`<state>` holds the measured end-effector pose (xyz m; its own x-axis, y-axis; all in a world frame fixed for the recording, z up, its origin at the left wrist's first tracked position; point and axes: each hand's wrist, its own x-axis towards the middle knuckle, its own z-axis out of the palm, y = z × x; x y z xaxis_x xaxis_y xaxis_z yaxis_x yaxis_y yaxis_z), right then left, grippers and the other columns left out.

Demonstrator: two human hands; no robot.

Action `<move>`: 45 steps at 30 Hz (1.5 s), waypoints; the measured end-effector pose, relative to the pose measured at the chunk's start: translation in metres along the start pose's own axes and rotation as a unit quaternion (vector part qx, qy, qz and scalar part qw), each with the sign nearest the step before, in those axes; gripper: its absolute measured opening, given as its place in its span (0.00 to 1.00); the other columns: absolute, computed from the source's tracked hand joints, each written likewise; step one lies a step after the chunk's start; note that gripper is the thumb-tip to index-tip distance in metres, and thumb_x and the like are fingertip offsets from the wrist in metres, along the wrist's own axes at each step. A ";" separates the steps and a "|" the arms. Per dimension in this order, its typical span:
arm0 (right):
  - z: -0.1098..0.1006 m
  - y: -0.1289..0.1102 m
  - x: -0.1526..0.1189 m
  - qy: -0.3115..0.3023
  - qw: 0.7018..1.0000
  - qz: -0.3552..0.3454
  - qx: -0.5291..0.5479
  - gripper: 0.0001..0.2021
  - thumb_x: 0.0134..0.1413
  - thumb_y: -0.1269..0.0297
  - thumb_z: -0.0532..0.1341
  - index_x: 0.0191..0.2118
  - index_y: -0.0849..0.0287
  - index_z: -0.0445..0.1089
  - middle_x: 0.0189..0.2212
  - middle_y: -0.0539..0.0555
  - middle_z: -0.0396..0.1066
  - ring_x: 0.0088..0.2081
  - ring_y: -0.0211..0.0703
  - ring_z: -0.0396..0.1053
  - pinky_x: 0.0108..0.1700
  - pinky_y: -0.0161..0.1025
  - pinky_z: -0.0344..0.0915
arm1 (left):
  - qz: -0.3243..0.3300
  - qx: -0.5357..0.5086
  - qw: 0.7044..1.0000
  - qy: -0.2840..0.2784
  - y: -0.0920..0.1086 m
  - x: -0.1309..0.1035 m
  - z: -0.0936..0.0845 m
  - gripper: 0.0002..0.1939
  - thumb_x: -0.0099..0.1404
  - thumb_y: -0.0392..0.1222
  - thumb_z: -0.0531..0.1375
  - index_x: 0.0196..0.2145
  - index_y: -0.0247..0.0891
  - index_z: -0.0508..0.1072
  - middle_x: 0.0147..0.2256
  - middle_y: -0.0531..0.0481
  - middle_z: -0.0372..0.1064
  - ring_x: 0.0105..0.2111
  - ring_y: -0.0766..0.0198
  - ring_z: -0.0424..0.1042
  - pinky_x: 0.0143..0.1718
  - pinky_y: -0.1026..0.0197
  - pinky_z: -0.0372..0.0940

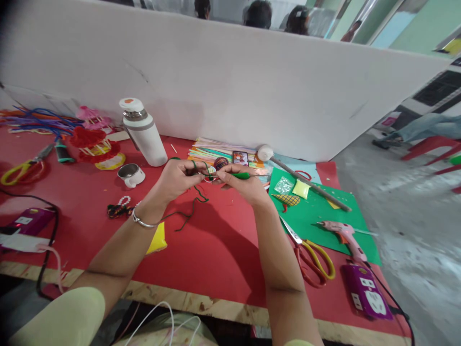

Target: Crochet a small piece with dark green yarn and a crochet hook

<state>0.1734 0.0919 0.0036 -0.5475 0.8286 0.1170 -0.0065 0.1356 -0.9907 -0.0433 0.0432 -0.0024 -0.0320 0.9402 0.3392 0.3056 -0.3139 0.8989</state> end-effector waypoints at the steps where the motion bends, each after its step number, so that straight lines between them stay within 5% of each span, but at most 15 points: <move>1: 0.000 0.001 0.000 0.003 1.000 -0.002 0.000 0.15 0.55 0.47 0.73 0.37 0.55 0.81 0.34 0.53 0.84 0.39 0.44 0.83 0.37 0.35 0.78 | 0.000 -0.002 1.000 0.001 0.000 0.000 0.000 0.12 0.55 0.32 0.64 0.37 0.35 0.85 0.33 0.49 0.82 0.32 0.63 0.76 0.33 0.65 0.68; 8: 0.002 0.001 0.000 0.029 0.999 0.002 0.022 0.16 0.52 0.47 0.75 0.35 0.55 0.81 0.34 0.53 0.84 0.39 0.46 0.84 0.39 0.38 0.79 | 0.012 0.024 1.000 -0.004 -0.004 0.000 0.001 0.13 0.55 0.33 0.64 0.38 0.35 0.85 0.31 0.51 0.80 0.26 0.68 0.70 0.29 0.66 0.64; 13: 0.002 -0.001 0.000 0.034 0.999 0.004 0.009 0.16 0.53 0.47 0.74 0.35 0.55 0.81 0.36 0.54 0.85 0.40 0.46 0.83 0.39 0.38 0.79 | 0.032 0.036 0.999 -0.021 -0.011 0.000 0.002 0.16 0.59 0.35 0.64 0.44 0.36 0.85 0.35 0.49 0.81 0.31 0.64 0.73 0.32 0.65 0.65; 19: 0.000 0.003 0.001 0.027 0.999 -0.001 0.019 0.14 0.54 0.48 0.74 0.37 0.53 0.83 0.37 0.53 0.85 0.41 0.45 0.83 0.38 0.35 0.78 | 0.015 0.019 1.000 -0.002 -0.002 0.000 0.002 0.14 0.59 0.36 0.65 0.42 0.35 0.85 0.32 0.50 0.80 0.29 0.65 0.72 0.32 0.65 0.66; 33: -0.007 0.023 0.012 -0.014 0.982 0.043 0.182 0.16 0.52 0.50 0.76 0.38 0.57 0.83 0.38 0.55 0.85 0.39 0.45 0.85 0.34 0.33 0.78 | -0.003 -0.009 1.000 0.019 -0.002 0.000 0.003 0.14 0.56 0.36 0.66 0.41 0.35 0.86 0.33 0.49 0.81 0.32 0.64 0.75 0.35 0.63 0.70; 45: -0.007 0.020 0.010 -0.004 0.990 0.033 0.140 0.17 0.50 0.49 0.77 0.37 0.57 0.83 0.36 0.54 0.85 0.37 0.44 0.84 0.37 0.34 0.79 | -0.001 0.002 1.000 0.030 -0.002 0.000 0.004 0.13 0.56 0.36 0.66 0.39 0.35 0.86 0.33 0.49 0.82 0.32 0.63 0.75 0.35 0.63 0.70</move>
<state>0.1739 0.1066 -0.0146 -0.5606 0.8265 0.0509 -0.2013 -0.0763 -0.9766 -0.0398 0.0442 -0.0053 -0.0896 0.9312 0.3534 0.3087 -0.3114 0.8987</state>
